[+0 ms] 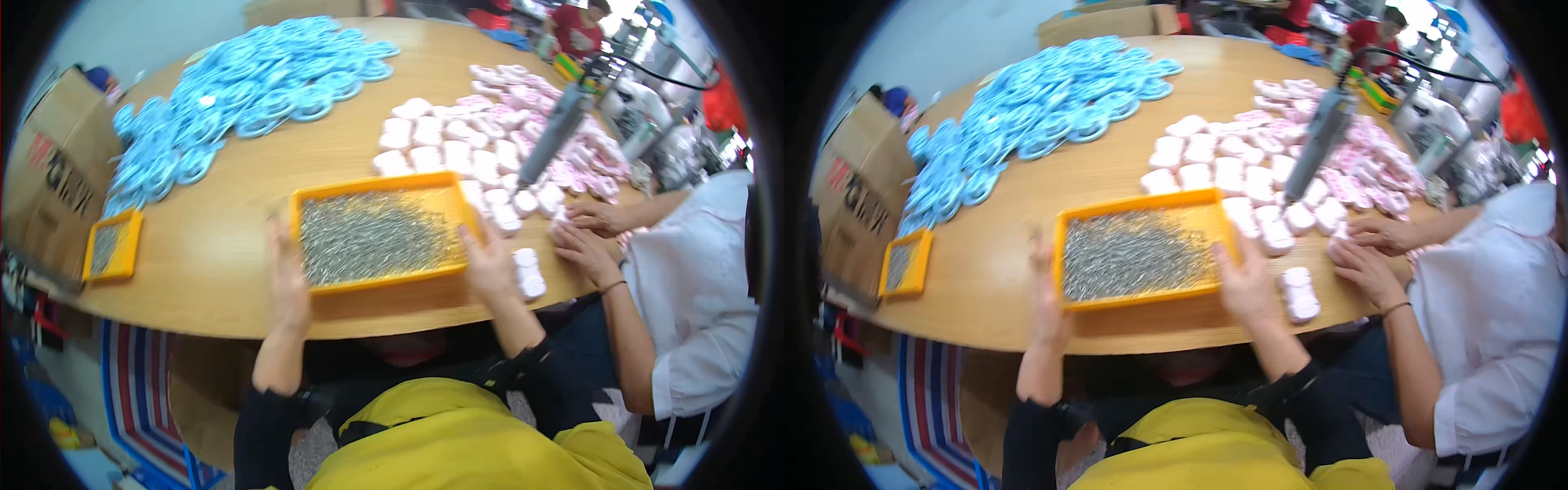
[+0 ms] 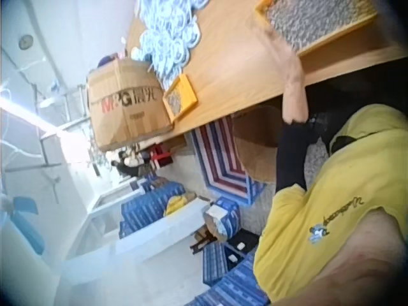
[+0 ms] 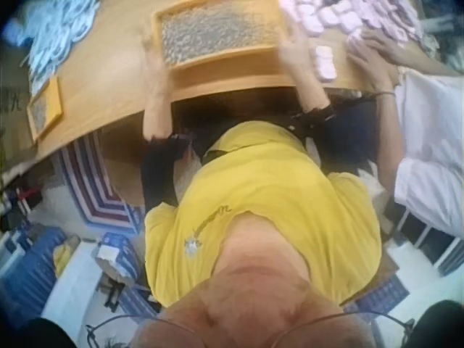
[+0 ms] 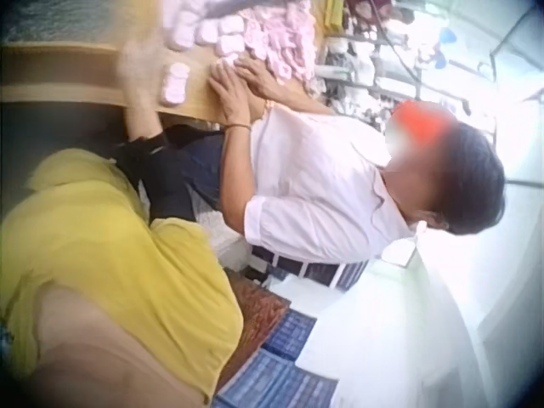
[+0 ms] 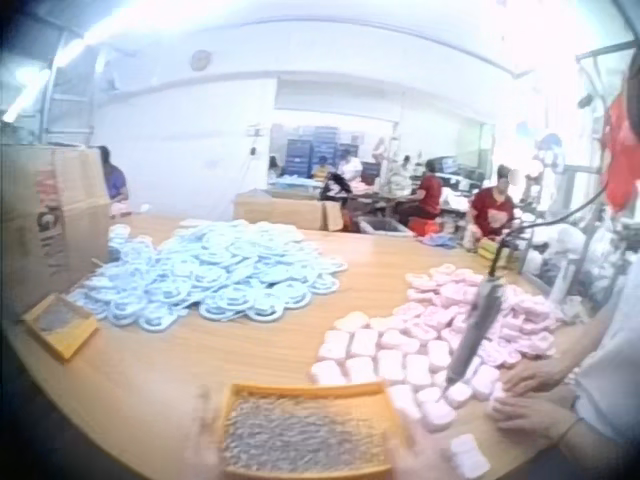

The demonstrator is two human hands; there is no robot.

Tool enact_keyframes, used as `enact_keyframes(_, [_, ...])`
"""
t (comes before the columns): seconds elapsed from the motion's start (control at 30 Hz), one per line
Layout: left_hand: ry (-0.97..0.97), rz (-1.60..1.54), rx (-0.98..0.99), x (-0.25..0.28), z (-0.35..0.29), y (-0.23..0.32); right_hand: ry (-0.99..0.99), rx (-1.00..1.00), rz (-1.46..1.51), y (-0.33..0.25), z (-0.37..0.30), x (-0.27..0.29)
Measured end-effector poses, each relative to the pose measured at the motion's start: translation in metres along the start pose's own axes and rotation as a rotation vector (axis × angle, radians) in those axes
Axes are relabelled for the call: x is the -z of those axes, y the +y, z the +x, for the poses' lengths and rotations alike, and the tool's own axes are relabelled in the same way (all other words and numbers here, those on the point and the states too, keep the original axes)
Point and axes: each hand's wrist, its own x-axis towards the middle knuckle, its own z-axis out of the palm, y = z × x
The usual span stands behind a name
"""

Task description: Manually assemble small plastic housings using an electric screwdriver and organized components.

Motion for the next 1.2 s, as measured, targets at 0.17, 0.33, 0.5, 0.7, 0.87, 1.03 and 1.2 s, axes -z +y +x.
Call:
enact_keyframes(0.17, [-0.031, -0.329, 0.104, 0.048, -0.005, 0.008, -0.055, 0.154, -0.007, 0.030, 0.000, -0.062])
enact_keyframes(0.33, [-0.004, 0.004, 0.045, 0.015, -0.022, 0.006, -0.001, 0.243, -0.017, 0.041, -0.004, -0.037])
enact_keyframes(0.5, [-0.097, 0.566, -0.119, 0.024, -0.028, 0.009, -0.033, 0.220, -0.009, 0.045, -0.008, -0.028])
enact_keyframes(0.7, [-0.849, 1.127, -0.301, -0.025, 0.021, 0.058, -0.032, 0.220, -0.020, 0.047, -0.011, -0.025])
enact_keyframes(0.87, [-0.975, 1.153, -0.393, -0.047, 0.036, 0.038, -0.050, 0.233, 0.023, 0.045, -0.013, -0.033])
enact_keyframes(1.03, [-0.997, 0.920, -0.503, -0.102, 0.031, 0.029, -0.028, 0.241, -0.026, 0.036, -0.012, -0.028])
enact_keyframes(1.2, [-1.245, 1.009, -0.556, -0.063, 0.022, 0.051, -0.043, 0.233, 0.031, 0.043, -0.009, -0.023])
